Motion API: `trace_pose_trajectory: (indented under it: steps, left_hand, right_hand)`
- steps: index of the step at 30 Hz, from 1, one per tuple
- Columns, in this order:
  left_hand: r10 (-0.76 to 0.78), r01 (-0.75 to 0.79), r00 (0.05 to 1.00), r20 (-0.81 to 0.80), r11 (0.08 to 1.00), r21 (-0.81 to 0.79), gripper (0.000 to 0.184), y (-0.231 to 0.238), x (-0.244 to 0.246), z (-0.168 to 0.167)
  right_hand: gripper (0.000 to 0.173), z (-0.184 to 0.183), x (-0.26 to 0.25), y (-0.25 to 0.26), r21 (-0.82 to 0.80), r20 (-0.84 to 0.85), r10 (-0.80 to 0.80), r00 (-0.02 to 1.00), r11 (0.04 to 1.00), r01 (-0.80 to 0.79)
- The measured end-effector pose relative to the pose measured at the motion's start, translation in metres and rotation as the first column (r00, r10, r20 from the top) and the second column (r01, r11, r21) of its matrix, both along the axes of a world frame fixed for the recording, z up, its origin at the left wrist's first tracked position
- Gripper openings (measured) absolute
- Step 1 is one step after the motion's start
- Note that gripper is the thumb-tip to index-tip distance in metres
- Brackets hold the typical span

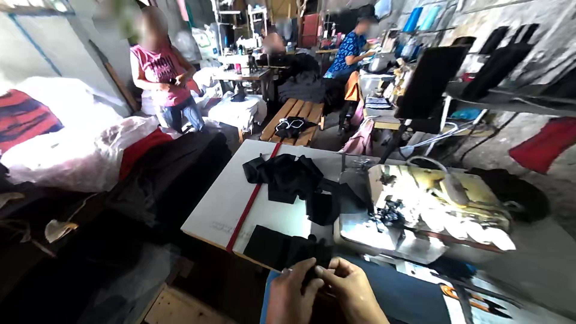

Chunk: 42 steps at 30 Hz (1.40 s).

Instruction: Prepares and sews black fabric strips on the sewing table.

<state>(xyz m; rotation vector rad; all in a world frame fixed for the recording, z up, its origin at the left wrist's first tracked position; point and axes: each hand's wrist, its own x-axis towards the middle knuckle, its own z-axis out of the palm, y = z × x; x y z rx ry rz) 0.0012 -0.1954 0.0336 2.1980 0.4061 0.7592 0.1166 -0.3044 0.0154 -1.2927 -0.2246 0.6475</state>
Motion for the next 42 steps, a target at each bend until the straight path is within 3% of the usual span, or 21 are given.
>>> trace_pose_trajectory:
  steps: [3, 6, 9, 11, 13, 15, 19, 21, 23, 25, 27, 29, 31, 35, 38, 42]
  left_hand:
    - [0.132, -0.132, 0.991, 0.037, 0.991, -0.016, 0.025, 0.016, 0.000, 0.003]
    - [0.322, -0.322, 0.947, 0.017, 0.943, 0.088, 0.026, 0.070, -0.012, 0.004]
    - [0.460, -0.453, 0.877, -0.135, 0.888, 0.085, 0.032, 0.121, -0.033, -0.021]
    - [0.488, -0.469, 0.860, -0.150, 0.872, 0.141, 0.032, 0.115, -0.036, -0.026]
    - [0.371, -0.347, 0.926, -0.071, 0.910, 0.227, 0.025, 0.080, -0.019, -0.016]
    - [0.180, -0.148, 0.978, -0.110, 0.957, 0.251, 0.025, 0.042, 0.013, -0.007]
    - [0.058, 0.080, 0.874, -0.482, 0.962, 0.261, 0.046, 0.004, 0.073, -0.018]
    - [0.035, 0.133, 0.844, -0.535, 0.953, 0.272, 0.033, -0.010, 0.087, -0.017]
    - [-0.059, 0.205, 0.922, -0.383, 0.913, 0.352, 0.017, -0.031, 0.088, -0.011]
    - [-0.282, 0.336, 0.940, -0.191, 0.861, 0.382, 0.011, -0.057, 0.085, 0.012]
    - [-0.522, 0.502, 0.852, -0.035, 0.797, 0.335, 0.011, -0.086, 0.082, 0.043]
    - [-0.578, 0.532, 0.810, 0.104, 0.797, 0.284, 0.013, -0.089, 0.080, 0.071]
    - [-0.435, 0.399, 0.886, 0.158, 0.891, 0.217, 0.015, -0.055, 0.073, 0.086]
    - [-0.110, 0.107, 0.993, 0.038, 0.991, 0.080, 0.040, 0.017, 0.040, 0.068]
    - [0.024, -0.020, 0.998, -0.060, 0.997, 0.075, 0.039, 0.030, 0.016, 0.040]
    - [0.135, -0.133, 0.985, -0.105, 0.991, 0.025, 0.037, 0.037, -0.002, 0.028]
  right_hand:
    - [0.012, 0.001, 0.016, -0.008, -0.112, 0.303, 0.032, 0.952, 0.994, 0.002]
    - [0.014, 0.002, 0.049, -0.059, -0.310, 0.615, 0.083, 0.784, 0.940, 0.144]
    - [0.019, 0.002, 0.079, -0.132, -0.549, 0.607, 0.146, 0.782, 0.788, 0.279]
    - [0.020, -0.003, 0.089, -0.168, -0.667, 0.502, 0.166, 0.849, 0.699, 0.258]
    - [0.021, -0.005, 0.090, -0.185, -0.702, 0.425, 0.142, 0.894, 0.675, 0.227]
    - [0.022, -0.007, 0.089, -0.190, -0.692, 0.449, 0.132, 0.884, 0.677, 0.251]
    - [0.020, -0.010, 0.082, -0.191, -0.694, 0.538, 0.146, 0.830, 0.635, 0.338]
    - [0.022, -0.013, 0.075, -0.193, -0.651, 0.645, 0.122, 0.755, 0.606, 0.458]
    - [0.040, -0.011, 0.067, -0.197, -0.580, 0.757, 0.149, 0.636, 0.600, 0.551]
    - [0.052, 0.000, 0.064, -0.194, -0.504, 0.831, 0.212, 0.515, 0.680, 0.533]
    - [0.051, 0.015, 0.069, -0.189, -0.478, 0.845, 0.307, 0.437, 0.800, 0.363]
    - [0.037, 0.026, 0.081, -0.186, -0.475, 0.837, 0.379, 0.395, 0.862, 0.176]
    - [0.021, 0.036, 0.085, -0.187, -0.440, 0.797, 0.365, 0.481, 0.896, 0.050]
    - [0.006, 0.040, 0.072, -0.178, -0.229, 0.532, 0.204, 0.822, 0.969, -0.092]
    - [0.005, 0.024, 0.056, -0.155, -0.085, 0.287, 0.005, 0.958, 0.996, 0.020]
    - [0.018, 0.015, 0.042, -0.126, -0.028, 0.128, -0.234, 0.964, 0.971, 0.239]
